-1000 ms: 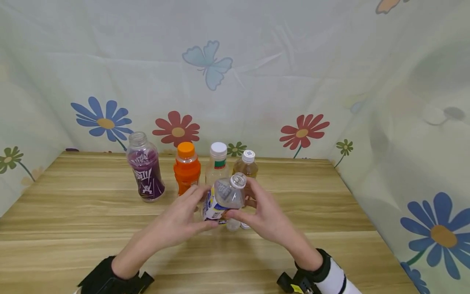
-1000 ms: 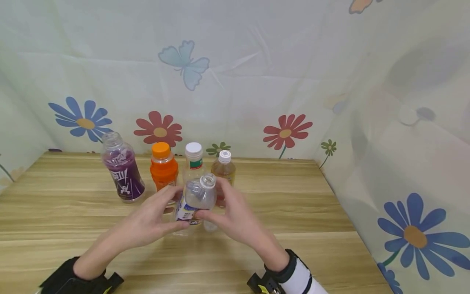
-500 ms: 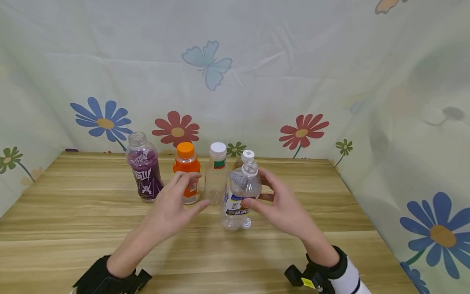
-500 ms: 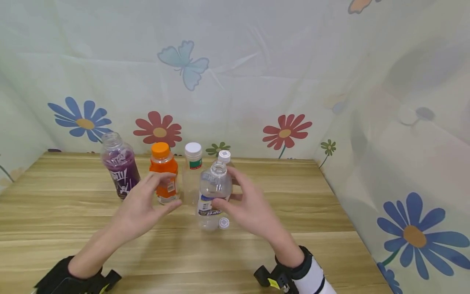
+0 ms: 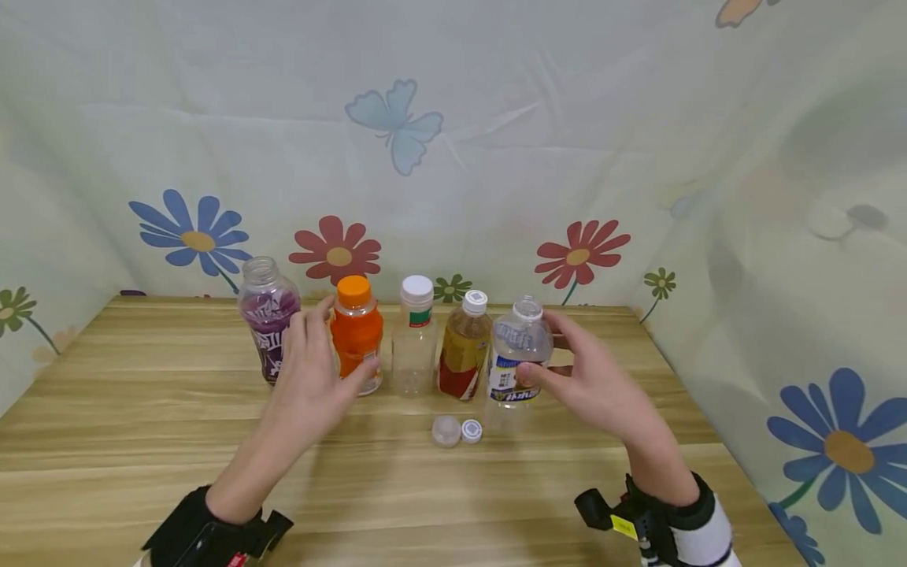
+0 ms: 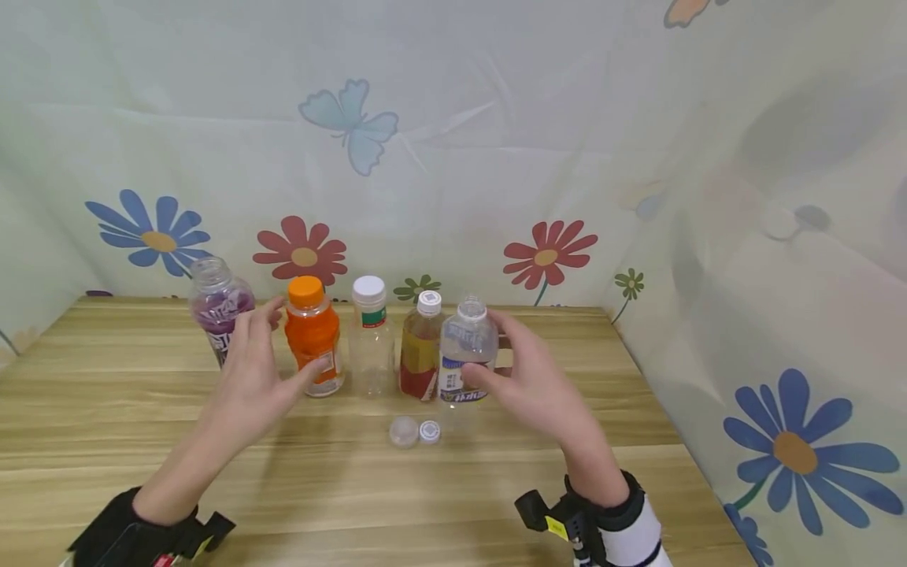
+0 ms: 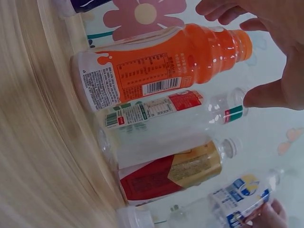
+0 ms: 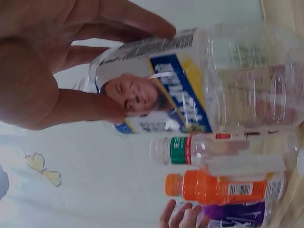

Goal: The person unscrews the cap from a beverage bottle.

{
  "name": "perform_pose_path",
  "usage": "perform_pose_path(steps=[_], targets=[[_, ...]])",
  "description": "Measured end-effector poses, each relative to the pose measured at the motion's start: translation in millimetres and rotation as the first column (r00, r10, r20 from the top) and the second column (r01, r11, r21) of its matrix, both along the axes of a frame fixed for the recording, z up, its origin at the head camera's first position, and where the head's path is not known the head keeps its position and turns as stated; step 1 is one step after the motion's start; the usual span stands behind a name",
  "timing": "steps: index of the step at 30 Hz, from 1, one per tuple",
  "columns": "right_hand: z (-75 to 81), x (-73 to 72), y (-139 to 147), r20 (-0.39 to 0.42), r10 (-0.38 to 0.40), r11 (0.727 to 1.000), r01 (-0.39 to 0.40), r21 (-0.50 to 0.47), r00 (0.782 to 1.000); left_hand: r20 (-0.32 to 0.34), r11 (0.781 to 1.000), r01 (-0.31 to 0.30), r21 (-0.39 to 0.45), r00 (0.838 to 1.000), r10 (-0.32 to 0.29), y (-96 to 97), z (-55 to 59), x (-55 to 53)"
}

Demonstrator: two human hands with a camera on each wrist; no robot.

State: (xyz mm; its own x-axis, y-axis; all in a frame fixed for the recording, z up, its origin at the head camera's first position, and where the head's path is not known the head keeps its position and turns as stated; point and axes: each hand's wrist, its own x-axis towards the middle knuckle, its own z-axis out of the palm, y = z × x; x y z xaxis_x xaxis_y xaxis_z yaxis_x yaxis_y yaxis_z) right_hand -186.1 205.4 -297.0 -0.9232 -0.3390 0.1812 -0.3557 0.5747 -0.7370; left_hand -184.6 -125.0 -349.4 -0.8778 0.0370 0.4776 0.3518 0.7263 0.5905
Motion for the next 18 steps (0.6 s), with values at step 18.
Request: perform_pose_path(steps=[18], targets=[[-41.2,-47.9,16.2,-0.028,-0.056,0.998,0.055,-0.013,0.998,0.307,0.992,0.016,0.124,0.95,-0.054,-3.4,-2.7,-36.0]])
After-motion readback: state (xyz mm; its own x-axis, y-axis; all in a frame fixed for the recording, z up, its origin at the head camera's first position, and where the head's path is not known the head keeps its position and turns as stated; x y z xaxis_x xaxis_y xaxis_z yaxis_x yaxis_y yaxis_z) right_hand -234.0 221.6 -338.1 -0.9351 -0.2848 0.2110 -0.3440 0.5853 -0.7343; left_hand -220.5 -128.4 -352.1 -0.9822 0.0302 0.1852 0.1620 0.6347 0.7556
